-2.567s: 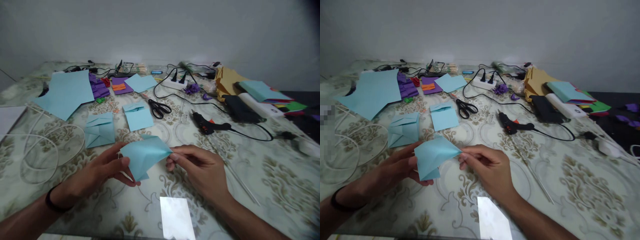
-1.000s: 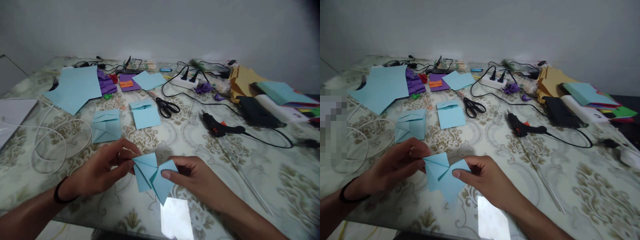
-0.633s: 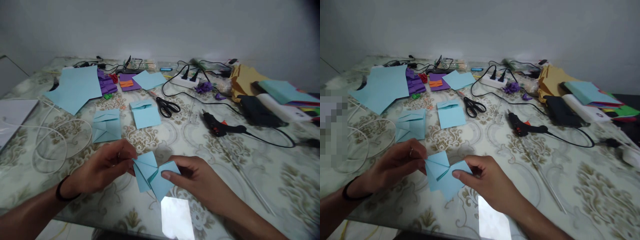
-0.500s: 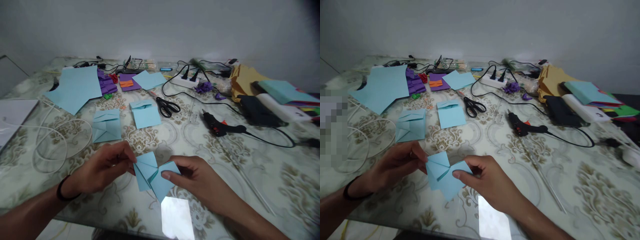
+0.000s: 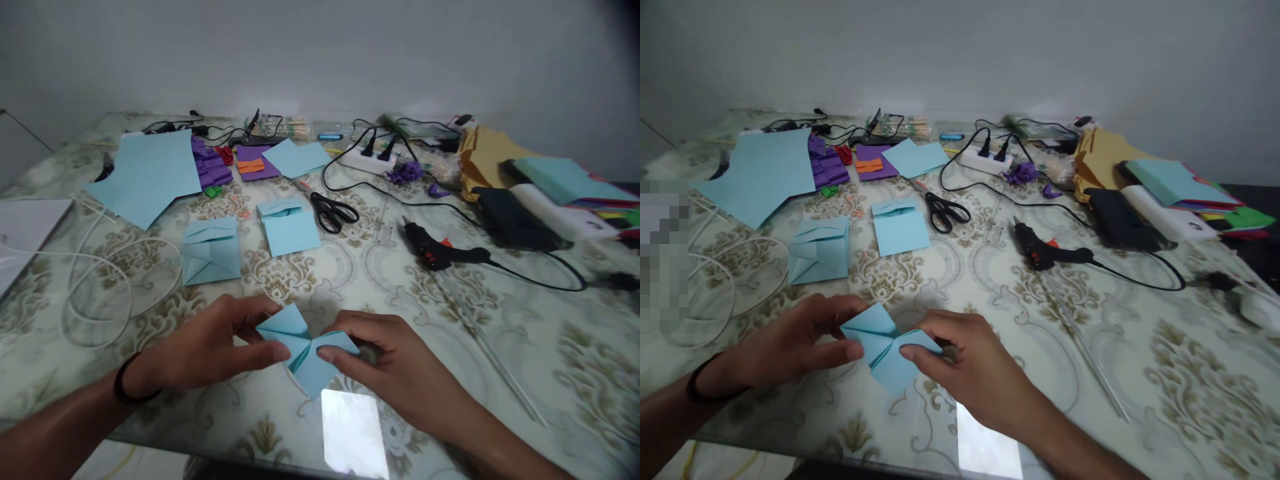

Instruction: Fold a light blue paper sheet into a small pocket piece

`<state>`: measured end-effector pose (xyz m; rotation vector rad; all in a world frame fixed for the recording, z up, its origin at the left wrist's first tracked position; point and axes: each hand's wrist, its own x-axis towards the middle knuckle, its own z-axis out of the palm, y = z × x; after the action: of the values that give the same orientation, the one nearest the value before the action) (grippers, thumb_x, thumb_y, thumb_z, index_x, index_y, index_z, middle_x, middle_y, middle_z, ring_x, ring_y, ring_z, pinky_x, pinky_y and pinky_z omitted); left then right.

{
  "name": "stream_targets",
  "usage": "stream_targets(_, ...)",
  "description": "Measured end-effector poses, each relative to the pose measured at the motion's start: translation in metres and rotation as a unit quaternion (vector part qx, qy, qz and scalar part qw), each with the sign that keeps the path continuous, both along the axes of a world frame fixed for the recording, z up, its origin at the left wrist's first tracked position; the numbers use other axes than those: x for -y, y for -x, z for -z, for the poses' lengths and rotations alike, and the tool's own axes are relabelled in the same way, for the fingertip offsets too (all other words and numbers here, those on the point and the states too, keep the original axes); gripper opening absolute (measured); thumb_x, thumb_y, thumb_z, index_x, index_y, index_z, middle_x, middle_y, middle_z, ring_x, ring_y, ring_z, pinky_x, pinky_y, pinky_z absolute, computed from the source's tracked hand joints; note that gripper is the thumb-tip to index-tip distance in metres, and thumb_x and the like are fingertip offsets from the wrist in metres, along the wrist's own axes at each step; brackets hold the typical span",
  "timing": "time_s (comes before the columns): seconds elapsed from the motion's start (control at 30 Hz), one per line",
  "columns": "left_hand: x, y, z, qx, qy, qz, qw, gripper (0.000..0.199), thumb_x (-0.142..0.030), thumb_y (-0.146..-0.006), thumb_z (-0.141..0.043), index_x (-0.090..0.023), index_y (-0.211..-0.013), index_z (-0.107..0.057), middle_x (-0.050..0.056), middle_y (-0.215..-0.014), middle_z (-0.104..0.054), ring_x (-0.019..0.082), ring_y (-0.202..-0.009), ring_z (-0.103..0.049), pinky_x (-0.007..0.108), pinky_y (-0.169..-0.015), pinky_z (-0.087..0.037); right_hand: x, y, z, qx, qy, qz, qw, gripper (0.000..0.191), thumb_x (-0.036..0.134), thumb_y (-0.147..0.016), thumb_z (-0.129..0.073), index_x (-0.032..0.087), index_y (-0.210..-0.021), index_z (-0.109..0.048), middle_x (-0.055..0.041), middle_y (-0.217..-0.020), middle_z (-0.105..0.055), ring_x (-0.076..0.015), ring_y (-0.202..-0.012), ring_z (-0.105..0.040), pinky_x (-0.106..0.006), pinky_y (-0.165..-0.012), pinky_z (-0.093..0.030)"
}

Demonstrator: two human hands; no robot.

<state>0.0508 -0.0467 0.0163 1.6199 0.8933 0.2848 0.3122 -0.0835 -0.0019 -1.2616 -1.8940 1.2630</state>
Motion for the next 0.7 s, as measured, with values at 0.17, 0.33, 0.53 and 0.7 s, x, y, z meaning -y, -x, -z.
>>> stream_targets(0.17, 0.004, -0.007, 0.002, -0.081, -0.042, -0.002, 0.996, 0.03, -0.039, -0.1, -0.059, -0.017, -0.089, -0.074, -0.002, -0.074, -0.068, 0.011, -0.066, -0.057, 0.019, -0.061, -0.045, 0.002, 0.002, 0.0, 0.013, -0.097, -0.006, 0.995, 0.009, 0.023, -0.096, -0.069, 0.022, -0.087, -0.074, 0.0029, -0.072, -0.066, -0.0109, -0.065, -0.061, -0.022, -0.058, -0.043)
stream_targets(0.33, 0.008, -0.007, 0.002, -0.043, -0.163, -0.024, 0.985, 0.022, -0.03, -0.097, -0.064, -0.017, -0.086, -0.078, -0.003, -0.068, -0.073, 0.009, -0.059, -0.059, 0.018, -0.053, -0.041, 0.005, 0.001, 0.003, -0.01, -0.187, -0.007, 0.982, 0.008, 0.015, -0.096, -0.067, 0.019, -0.095, -0.073, -0.0012, -0.081, -0.068, -0.0121, -0.07, -0.063, -0.023, -0.061, -0.048)
stream_targets(0.53, 0.01, -0.007, 0.006, 0.055, -0.22, -0.018, 0.974, 0.023, -0.023, -0.094, -0.073, -0.023, -0.115, -0.079, 0.001, -0.097, -0.084, 0.013, -0.078, -0.077, 0.018, -0.071, -0.054, 0.009, 0.001, 0.012, -0.011, -0.317, -0.032, 0.948, 0.018, 0.007, -0.092, -0.069, 0.015, -0.108, -0.069, -0.0067, -0.091, -0.069, -0.0176, -0.081, -0.064, -0.03, -0.069, -0.052)
stream_targets(0.7, 0.014, -0.009, 0.01, 0.105, -0.269, -0.029, 0.957, 0.024, -0.019, -0.092, -0.074, -0.023, -0.115, -0.079, 0.003, -0.099, -0.084, 0.013, -0.08, -0.079, 0.017, -0.07, -0.056, 0.01, 0.006, 0.01, -0.024, -0.348, -0.036, 0.936, 0.022, 0.002, -0.089, -0.067, 0.012, -0.108, -0.068, -0.0087, -0.091, -0.069, -0.0186, -0.081, -0.062, -0.032, -0.069, -0.052)
